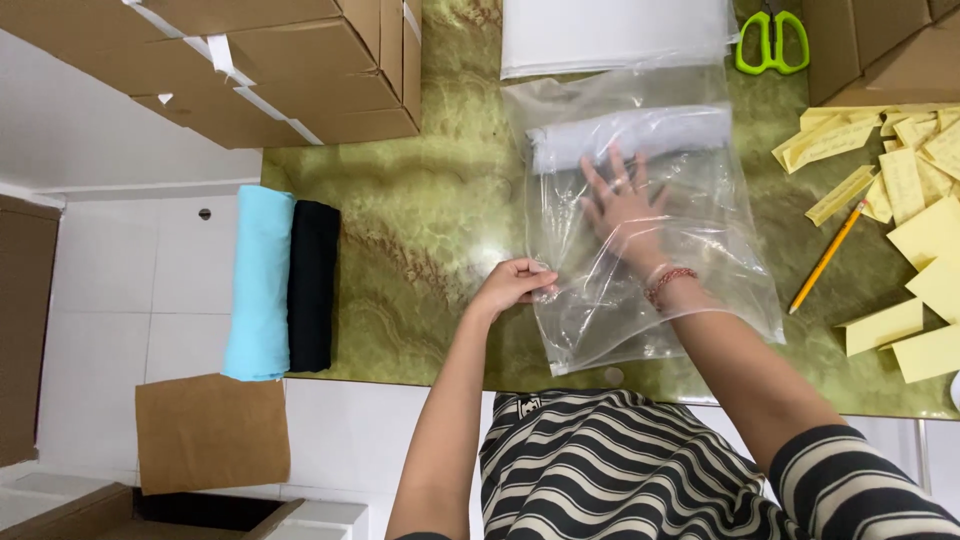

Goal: Packaging a rolled item into a cardboard box and tying it with a white ribbon

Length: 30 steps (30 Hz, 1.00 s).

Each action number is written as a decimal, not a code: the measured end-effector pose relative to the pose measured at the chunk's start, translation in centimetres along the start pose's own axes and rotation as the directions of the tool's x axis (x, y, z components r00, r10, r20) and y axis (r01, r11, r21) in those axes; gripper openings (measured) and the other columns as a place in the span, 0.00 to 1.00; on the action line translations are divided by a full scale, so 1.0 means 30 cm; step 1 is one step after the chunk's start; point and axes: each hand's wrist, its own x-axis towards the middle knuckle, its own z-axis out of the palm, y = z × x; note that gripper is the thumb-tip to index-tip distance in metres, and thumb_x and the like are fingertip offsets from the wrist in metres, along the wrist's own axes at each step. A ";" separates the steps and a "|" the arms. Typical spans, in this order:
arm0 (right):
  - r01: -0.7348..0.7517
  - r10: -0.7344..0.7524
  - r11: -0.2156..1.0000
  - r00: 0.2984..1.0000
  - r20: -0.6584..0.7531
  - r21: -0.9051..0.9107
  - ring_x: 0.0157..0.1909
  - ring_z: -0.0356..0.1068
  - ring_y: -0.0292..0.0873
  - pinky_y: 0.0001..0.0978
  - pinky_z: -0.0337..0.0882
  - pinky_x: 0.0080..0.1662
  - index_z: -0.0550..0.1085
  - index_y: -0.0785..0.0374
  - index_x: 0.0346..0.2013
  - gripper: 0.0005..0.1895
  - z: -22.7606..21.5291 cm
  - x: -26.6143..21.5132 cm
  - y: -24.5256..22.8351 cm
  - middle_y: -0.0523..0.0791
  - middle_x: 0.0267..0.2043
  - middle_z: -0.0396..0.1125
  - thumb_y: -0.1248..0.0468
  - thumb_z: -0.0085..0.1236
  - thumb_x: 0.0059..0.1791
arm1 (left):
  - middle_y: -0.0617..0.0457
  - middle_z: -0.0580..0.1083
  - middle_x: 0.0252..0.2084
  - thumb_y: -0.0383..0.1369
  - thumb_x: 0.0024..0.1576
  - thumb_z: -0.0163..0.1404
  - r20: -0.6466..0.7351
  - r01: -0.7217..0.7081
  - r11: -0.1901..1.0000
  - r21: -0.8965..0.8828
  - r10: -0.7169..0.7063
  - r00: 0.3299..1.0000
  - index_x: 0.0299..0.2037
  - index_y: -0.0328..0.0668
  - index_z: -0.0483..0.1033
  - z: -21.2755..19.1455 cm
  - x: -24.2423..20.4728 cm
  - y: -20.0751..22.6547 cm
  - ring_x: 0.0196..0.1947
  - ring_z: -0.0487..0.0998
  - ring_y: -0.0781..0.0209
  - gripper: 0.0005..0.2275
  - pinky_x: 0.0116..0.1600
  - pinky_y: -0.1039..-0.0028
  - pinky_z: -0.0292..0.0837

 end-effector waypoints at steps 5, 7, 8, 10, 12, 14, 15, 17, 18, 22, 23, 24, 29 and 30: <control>0.073 -0.075 0.997 0.990 -0.119 -0.022 0.85 0.21 0.52 0.93 0.40 0.66 0.49 0.21 0.78 0.32 0.077 0.165 0.083 0.29 0.87 0.25 0.41 0.40 0.59 | 0.53 0.84 0.40 0.34 0.56 0.68 0.024 0.039 0.999 -0.025 -0.038 0.999 0.41 0.40 0.80 -0.034 0.040 -0.042 0.39 0.87 0.67 0.11 0.42 0.81 0.84; 0.126 -0.136 0.990 0.961 -0.240 -0.056 0.86 0.29 0.53 0.95 0.39 0.65 0.55 0.25 0.78 0.31 0.174 0.263 0.164 0.31 0.88 0.31 0.42 0.44 0.59 | 0.53 0.84 0.39 0.33 0.56 0.68 0.034 0.050 0.997 -0.055 -0.048 0.998 0.41 0.40 0.80 -0.047 0.063 -0.062 0.38 0.87 0.66 0.11 0.41 0.81 0.85; 0.216 -0.222 0.974 0.878 -0.424 -0.062 0.85 0.33 0.51 0.83 0.31 0.66 0.59 0.28 0.77 0.29 0.251 0.338 0.221 0.35 0.87 0.39 0.37 0.33 0.60 | 0.52 0.84 0.39 0.33 0.55 0.68 0.026 0.061 0.995 -0.075 -0.059 0.998 0.41 0.40 0.80 -0.052 0.071 -0.066 0.38 0.87 0.65 0.11 0.41 0.79 0.85; 0.293 -0.285 0.953 0.761 -0.583 -0.083 0.84 0.37 0.48 0.71 0.23 0.67 0.62 0.31 0.76 0.32 0.290 0.358 0.289 0.38 0.86 0.46 0.32 0.22 0.62 | 0.52 0.84 0.39 0.32 0.55 0.69 0.025 0.084 0.992 -0.095 -0.082 0.996 0.41 0.40 0.80 -0.056 0.073 -0.075 0.38 0.87 0.64 0.11 0.40 0.78 0.86; 0.257 -0.172 0.965 0.753 -0.635 0.044 0.74 0.57 0.63 0.70 0.61 0.67 0.70 0.46 0.71 0.26 0.203 0.268 0.302 0.51 0.76 0.54 0.55 0.59 0.57 | 0.50 0.83 0.39 0.32 0.55 0.69 0.012 0.093 0.989 -0.115 -0.092 0.996 0.41 0.37 0.80 -0.057 0.070 -0.077 0.39 0.87 0.61 0.12 0.41 0.76 0.86; 0.218 -0.085 0.969 0.739 -0.669 0.117 0.74 0.57 0.63 0.67 0.63 0.67 0.68 0.48 0.73 0.31 0.212 0.318 0.351 0.52 0.74 0.53 0.61 0.64 0.55 | 0.52 0.83 0.39 0.32 0.55 0.69 0.010 0.095 0.989 -0.112 -0.095 0.995 0.42 0.37 0.80 -0.055 0.078 -0.072 0.38 0.87 0.62 0.12 0.41 0.76 0.87; 0.184 0.001 0.964 0.718 -0.696 0.191 0.73 0.57 0.63 0.65 0.65 0.67 0.66 0.49 0.75 0.36 0.222 0.336 0.371 0.53 0.72 0.51 0.66 0.69 0.53 | 0.53 0.83 0.38 0.32 0.56 0.68 0.005 0.096 0.989 -0.110 -0.096 0.995 0.43 0.38 0.80 -0.053 0.072 -0.075 0.38 0.87 0.63 0.12 0.41 0.77 0.87; 0.137 0.003 0.974 0.792 -0.610 0.183 0.75 0.55 0.63 0.67 0.59 0.69 0.61 0.45 0.79 0.39 0.226 0.335 0.401 0.54 0.74 0.52 0.64 0.66 0.55 | 0.51 0.83 0.38 0.31 0.56 0.68 -0.005 0.091 0.987 -0.135 -0.092 0.996 0.42 0.36 0.80 -0.055 0.070 -0.088 0.38 0.87 0.61 0.11 0.41 0.74 0.87; 0.092 0.008 0.982 0.852 -0.523 0.166 0.77 0.53 0.64 0.69 0.53 0.71 0.56 0.41 0.82 0.42 0.223 0.335 0.415 0.55 0.76 0.52 0.61 0.64 0.56 | 0.49 0.83 0.38 0.30 0.56 0.68 -0.013 0.080 0.984 -0.157 -0.083 0.996 0.41 0.35 0.80 -0.055 0.068 -0.092 0.38 0.87 0.58 0.11 0.41 0.71 0.88; 0.027 0.014 0.995 0.915 -0.403 0.095 0.78 0.53 0.64 0.70 0.56 0.69 0.54 0.45 0.83 0.37 0.049 0.227 0.312 0.59 0.77 0.55 0.53 0.54 0.59 | 0.47 0.83 0.38 0.29 0.56 0.68 -0.038 0.052 0.987 -0.154 -0.058 0.998 0.41 0.34 0.79 -0.040 0.048 -0.084 0.38 0.87 0.57 0.11 0.41 0.69 0.88; -0.009 0.041 0.996 0.925 -0.379 0.085 0.80 0.49 0.63 0.71 0.54 0.70 0.55 0.43 0.82 0.36 0.069 0.227 0.318 0.57 0.79 0.52 0.50 0.52 0.59 | 0.46 0.83 0.38 0.30 0.56 0.68 -0.052 0.030 0.989 -0.143 -0.038 0.998 0.40 0.34 0.79 -0.031 0.038 -0.066 0.37 0.88 0.56 0.11 0.40 0.69 0.88; -0.045 0.069 0.996 0.933 -0.354 0.073 0.81 0.45 0.63 0.72 0.52 0.71 0.56 0.40 0.81 0.35 0.089 0.225 0.326 0.56 0.81 0.50 0.46 0.49 0.59 | 0.45 0.83 0.37 0.30 0.56 0.68 -0.065 0.008 0.991 -0.131 -0.017 0.998 0.39 0.34 0.78 -0.020 0.029 -0.050 0.37 0.88 0.55 0.11 0.39 0.69 0.88; -0.120 0.210 0.967 0.878 -0.430 0.226 0.79 0.45 0.72 0.69 0.51 0.72 0.55 0.54 0.81 0.38 0.148 -0.063 0.302 0.64 0.81 0.39 0.53 0.57 0.59 | 0.52 0.83 0.33 0.35 0.57 0.68 -0.127 -0.045 0.997 0.067 0.053 0.990 0.38 0.40 0.79 0.003 0.028 -0.073 0.32 0.86 0.66 0.11 0.34 0.78 0.85; -0.053 0.219 0.943 0.844 -0.490 0.329 0.82 0.33 0.74 0.67 0.43 0.76 0.47 0.64 0.83 0.44 0.157 -0.128 0.307 0.69 0.81 0.29 0.60 0.61 0.59 | 0.54 0.82 0.32 0.36 0.56 0.68 -0.177 -0.080 0.985 0.150 0.106 0.978 0.38 0.42 0.81 0.011 0.034 -0.081 0.31 0.85 0.69 0.10 0.33 0.80 0.84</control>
